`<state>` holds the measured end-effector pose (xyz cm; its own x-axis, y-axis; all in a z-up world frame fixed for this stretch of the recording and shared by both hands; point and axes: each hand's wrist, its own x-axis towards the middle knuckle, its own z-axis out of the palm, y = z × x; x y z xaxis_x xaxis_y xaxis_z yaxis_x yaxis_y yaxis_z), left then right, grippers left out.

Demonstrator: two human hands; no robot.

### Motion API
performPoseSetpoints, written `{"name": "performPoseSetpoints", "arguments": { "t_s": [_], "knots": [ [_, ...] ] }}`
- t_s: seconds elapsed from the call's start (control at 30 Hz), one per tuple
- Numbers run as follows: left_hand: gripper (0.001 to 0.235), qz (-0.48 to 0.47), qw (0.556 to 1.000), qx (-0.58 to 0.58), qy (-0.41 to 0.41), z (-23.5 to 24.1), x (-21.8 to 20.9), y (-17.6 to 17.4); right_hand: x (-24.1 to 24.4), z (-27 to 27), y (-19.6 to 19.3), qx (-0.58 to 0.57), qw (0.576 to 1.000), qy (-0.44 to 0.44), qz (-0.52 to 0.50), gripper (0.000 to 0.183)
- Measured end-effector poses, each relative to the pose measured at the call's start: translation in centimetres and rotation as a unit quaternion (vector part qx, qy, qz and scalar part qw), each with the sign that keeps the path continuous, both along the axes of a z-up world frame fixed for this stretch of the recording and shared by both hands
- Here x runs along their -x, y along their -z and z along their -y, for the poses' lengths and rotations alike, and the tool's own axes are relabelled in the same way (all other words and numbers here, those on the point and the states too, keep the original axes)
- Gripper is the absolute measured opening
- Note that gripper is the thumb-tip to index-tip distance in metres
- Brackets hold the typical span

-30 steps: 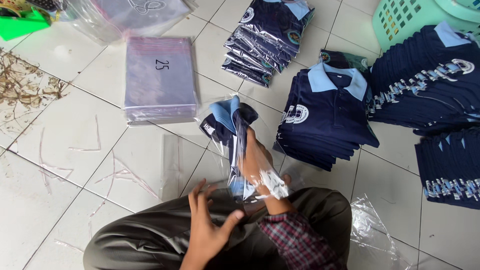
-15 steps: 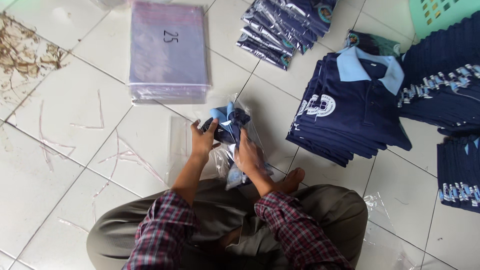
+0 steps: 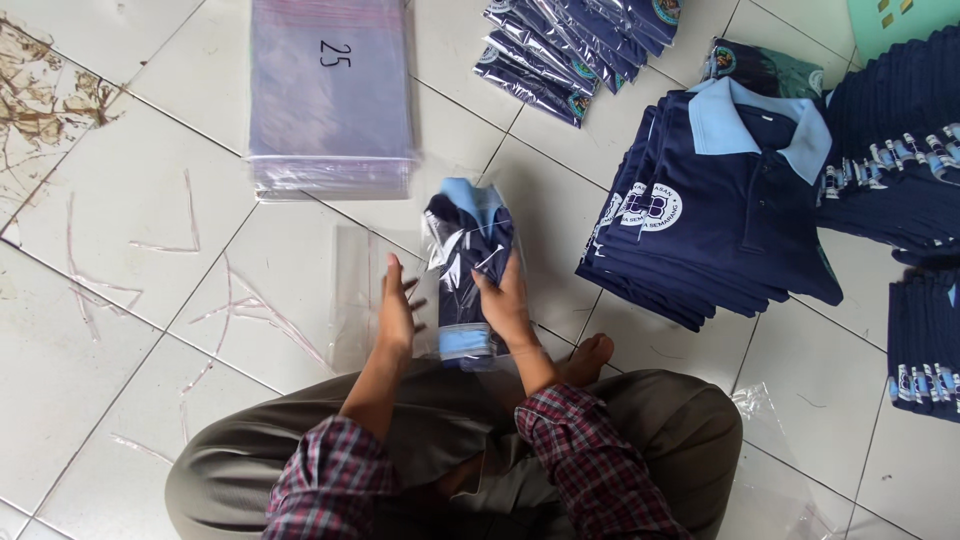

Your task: The person places folded shirts into clear plastic bags, smooths the bags to remove air, and seals them. They then stack the packaged shirts on a pile on the floor.

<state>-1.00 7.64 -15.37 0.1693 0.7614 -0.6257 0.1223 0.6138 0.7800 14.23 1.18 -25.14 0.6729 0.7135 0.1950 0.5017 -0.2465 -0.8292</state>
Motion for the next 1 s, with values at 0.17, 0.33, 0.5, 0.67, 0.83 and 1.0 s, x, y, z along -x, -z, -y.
{"name": "performPoseSetpoints", "arguments": {
  "t_s": [0.17, 0.33, 0.5, 0.67, 0.83, 1.0],
  "knots": [
    [0.086, 0.112, 0.959, -0.208, 0.154, 5.0, 1.0, -3.2, -1.2, -1.2, 5.7, -0.235, 0.917, -0.015, -0.323, 0.045],
    [0.104, 0.014, 0.886, -0.368, 0.283, 9.4, 1.1, -5.6, -2.0, 0.3, 2.3, -0.033, 0.952, 0.006, -0.306, 0.053],
    [0.097, -0.066, 0.831, -0.426, 0.353, 10.8, 1.4, -4.7, -3.9, -1.3, 4.3, -0.019, 0.937, 0.057, -0.345, 0.048],
    [0.097, -0.167, 0.808, -0.471, 0.312, 10.7, 2.0, -4.7, -4.9, -1.5, 7.1, 0.004, 0.915, 0.116, -0.387, 0.044],
    [0.088, -0.212, 0.758, -0.573, 0.229, 9.8, 1.9, -0.2, -1.9, -1.1, -0.7, 0.106, 0.969, 0.103, -0.198, 0.075],
    [0.042, -0.235, 0.695, -0.653, 0.188, 8.8, 2.7, 2.5, -0.4, -0.3, -4.0, 0.166, 0.982, 0.043, -0.074, 0.057]
  ]
}}
